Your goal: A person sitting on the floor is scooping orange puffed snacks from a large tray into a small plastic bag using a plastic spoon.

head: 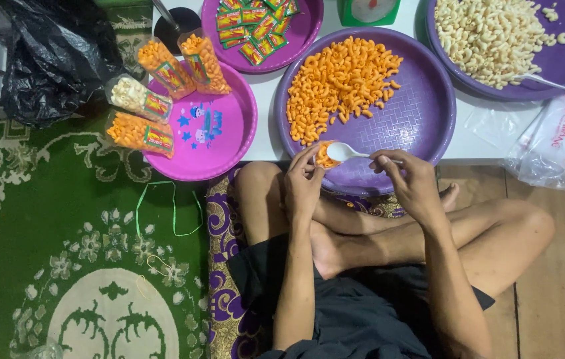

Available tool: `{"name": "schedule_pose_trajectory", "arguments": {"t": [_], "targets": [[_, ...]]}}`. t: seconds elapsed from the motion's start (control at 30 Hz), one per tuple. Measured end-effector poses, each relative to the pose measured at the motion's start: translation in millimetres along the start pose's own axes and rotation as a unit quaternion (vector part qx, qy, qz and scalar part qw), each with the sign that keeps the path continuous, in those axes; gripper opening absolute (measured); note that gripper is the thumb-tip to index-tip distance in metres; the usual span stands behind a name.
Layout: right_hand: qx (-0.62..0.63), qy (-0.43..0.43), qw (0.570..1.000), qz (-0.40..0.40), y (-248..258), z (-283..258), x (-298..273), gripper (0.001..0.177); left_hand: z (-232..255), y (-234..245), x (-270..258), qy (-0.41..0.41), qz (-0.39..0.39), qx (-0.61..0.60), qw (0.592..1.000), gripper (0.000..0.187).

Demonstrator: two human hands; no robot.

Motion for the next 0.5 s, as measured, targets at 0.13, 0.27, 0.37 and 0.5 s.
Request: {"name": "schedule_pose_trajectory", "arguments": {"t": [0.13, 0.27, 0.37, 0.5], "targets": [[0.02, -0.003, 0.999, 0.034, 1, 21, -4, 0.023, 2, 2, -2, -0.011, 0.007, -0.001, 1.0, 0.046], [0.058, -0.004, 0.998, 0.024, -2, 17, -4, 0.023, 8, 3, -2, -0.03, 0.021, 0.016, 0.999, 0.041], [0.043, -0.002, 0.998, 0.038, -1, 21, -5, 0.023, 8, 3, -3, -0.041, 0.027, 0.031, 0.998, 0.039], [0.06, -0.009, 0.998, 0.023, -5, 16, -4, 0.024, 5, 2, -3, -0.033, 0.023, 0.014, 0.999, 0.038]]}}
Point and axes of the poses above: each hand's wrist, its own x-axis towards the middle knuckle, its own y-axis out of the back of the hand, z = x × y, the point moved 9 cm from there along x, towards the middle knuckle, and after that the axes turned 5 degrees about y, right-handed, at the moved point
